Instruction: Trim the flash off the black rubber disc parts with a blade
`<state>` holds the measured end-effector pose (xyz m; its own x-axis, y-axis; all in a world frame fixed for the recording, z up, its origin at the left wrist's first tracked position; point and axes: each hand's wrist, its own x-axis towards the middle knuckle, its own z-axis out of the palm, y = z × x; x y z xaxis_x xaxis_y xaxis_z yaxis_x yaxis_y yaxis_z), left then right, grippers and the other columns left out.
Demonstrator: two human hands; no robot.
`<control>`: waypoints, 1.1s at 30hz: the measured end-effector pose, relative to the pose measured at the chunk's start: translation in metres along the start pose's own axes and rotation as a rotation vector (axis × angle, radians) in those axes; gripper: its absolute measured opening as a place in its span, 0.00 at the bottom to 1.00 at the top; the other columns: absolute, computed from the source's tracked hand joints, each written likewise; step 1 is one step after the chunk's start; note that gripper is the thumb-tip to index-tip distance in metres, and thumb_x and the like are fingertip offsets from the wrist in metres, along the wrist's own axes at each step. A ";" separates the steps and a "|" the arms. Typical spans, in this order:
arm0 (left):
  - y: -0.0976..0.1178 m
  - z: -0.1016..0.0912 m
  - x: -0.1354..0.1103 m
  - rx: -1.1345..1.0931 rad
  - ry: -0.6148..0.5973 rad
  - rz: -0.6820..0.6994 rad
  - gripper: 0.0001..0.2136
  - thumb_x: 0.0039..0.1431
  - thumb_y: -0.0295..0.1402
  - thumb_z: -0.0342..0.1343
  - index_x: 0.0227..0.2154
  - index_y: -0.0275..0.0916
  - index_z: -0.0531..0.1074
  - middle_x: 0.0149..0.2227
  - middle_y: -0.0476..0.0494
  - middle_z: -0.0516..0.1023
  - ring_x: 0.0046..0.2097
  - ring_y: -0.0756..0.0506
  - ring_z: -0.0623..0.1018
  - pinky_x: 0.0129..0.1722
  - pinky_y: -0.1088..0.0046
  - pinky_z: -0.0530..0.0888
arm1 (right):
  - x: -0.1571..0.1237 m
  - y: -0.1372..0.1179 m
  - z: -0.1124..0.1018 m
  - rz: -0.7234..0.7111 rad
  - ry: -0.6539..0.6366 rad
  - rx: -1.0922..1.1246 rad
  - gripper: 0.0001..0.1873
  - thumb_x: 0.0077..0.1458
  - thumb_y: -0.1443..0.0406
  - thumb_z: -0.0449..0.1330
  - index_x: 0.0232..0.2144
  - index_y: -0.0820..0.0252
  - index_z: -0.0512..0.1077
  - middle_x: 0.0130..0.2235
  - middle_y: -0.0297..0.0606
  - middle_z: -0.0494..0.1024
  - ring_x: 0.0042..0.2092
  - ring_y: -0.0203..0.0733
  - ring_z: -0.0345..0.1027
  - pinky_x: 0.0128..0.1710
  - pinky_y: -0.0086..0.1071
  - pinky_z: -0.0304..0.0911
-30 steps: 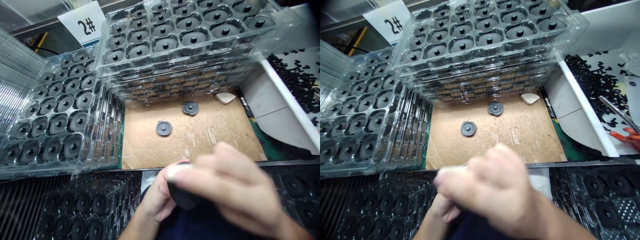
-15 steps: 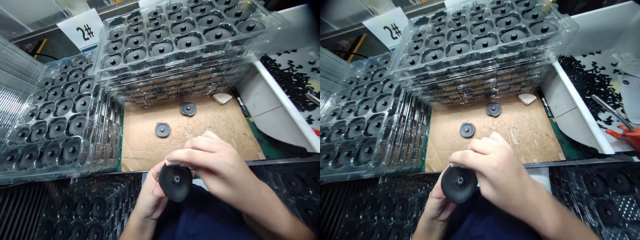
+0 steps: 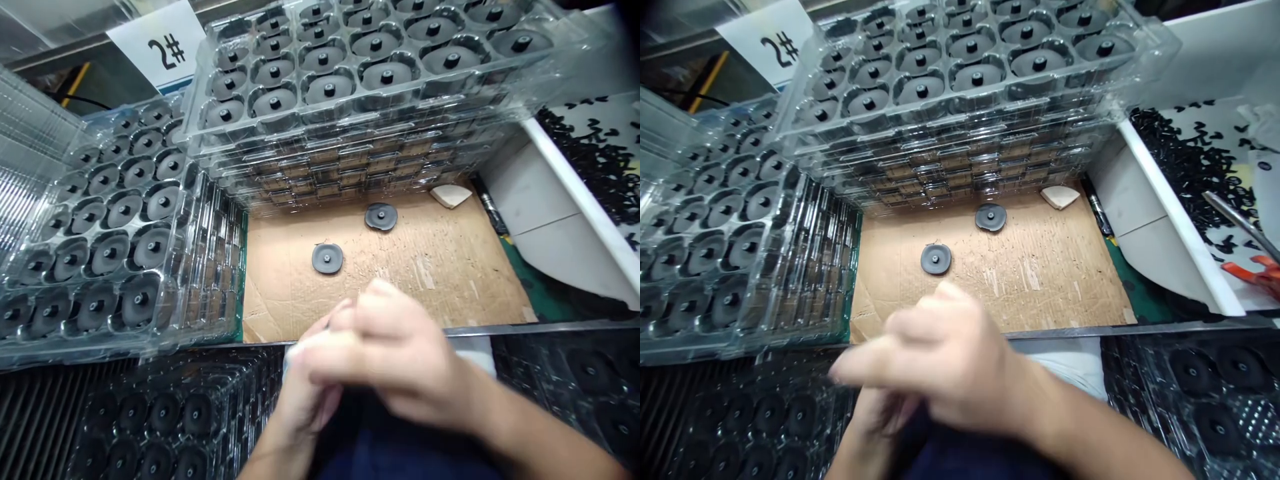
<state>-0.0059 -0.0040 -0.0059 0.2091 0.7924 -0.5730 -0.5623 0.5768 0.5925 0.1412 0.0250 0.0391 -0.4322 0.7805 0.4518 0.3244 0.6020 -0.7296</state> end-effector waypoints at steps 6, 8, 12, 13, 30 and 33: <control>0.012 -0.006 0.001 -0.098 -0.034 -0.036 0.26 0.34 0.46 0.66 0.41 0.45 0.76 0.46 0.45 0.78 0.42 0.44 0.79 0.44 0.71 0.74 | -0.042 0.058 0.017 0.619 0.024 -0.161 0.11 0.59 0.66 0.55 0.42 0.56 0.75 0.36 0.37 0.79 0.37 0.39 0.72 0.36 0.32 0.65; 0.014 -0.009 0.001 -0.115 -0.025 -0.029 0.26 0.35 0.46 0.66 0.42 0.45 0.76 0.48 0.45 0.77 0.43 0.43 0.79 0.44 0.70 0.75 | -0.061 0.064 0.030 0.611 -0.002 -0.156 0.11 0.59 0.66 0.54 0.41 0.56 0.75 0.35 0.37 0.79 0.36 0.39 0.73 0.35 0.33 0.66; 0.013 -0.012 0.002 -0.112 -0.032 -0.024 0.26 0.38 0.43 0.65 0.45 0.45 0.74 0.50 0.43 0.76 0.47 0.41 0.77 0.46 0.67 0.74 | -0.075 0.062 0.043 0.639 0.017 -0.147 0.11 0.59 0.64 0.54 0.40 0.57 0.75 0.32 0.38 0.79 0.34 0.40 0.73 0.33 0.33 0.67; 0.012 -0.012 0.002 -0.111 -0.034 -0.026 0.26 0.39 0.42 0.65 0.45 0.45 0.74 0.49 0.43 0.76 0.47 0.41 0.76 0.47 0.66 0.74 | -0.072 0.059 0.040 0.652 0.034 -0.142 0.11 0.58 0.64 0.54 0.40 0.58 0.75 0.32 0.38 0.79 0.33 0.39 0.73 0.33 0.32 0.67; 0.003 -0.004 -0.002 -0.049 -0.032 0.025 0.25 0.38 0.34 0.69 0.44 0.44 0.74 0.41 0.47 0.79 0.48 0.43 0.76 0.50 0.72 0.71 | 0.006 -0.016 0.027 0.272 0.180 -0.056 0.13 0.59 0.71 0.50 0.41 0.68 0.73 0.34 0.42 0.78 0.36 0.40 0.70 0.38 0.34 0.63; 0.003 -0.007 -0.002 -0.102 -0.088 0.024 0.22 0.39 0.32 0.69 0.42 0.45 0.75 0.43 0.48 0.79 0.48 0.45 0.76 0.50 0.73 0.71 | -0.009 -0.019 0.020 0.231 0.067 0.079 0.11 0.58 0.72 0.52 0.40 0.65 0.73 0.33 0.37 0.77 0.33 0.36 0.68 0.35 0.29 0.61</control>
<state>-0.0139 -0.0051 -0.0066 0.2612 0.8227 -0.5050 -0.6453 0.5378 0.5425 0.1223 0.0035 0.0391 -0.2971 0.9067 0.2994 0.3402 0.3935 -0.8541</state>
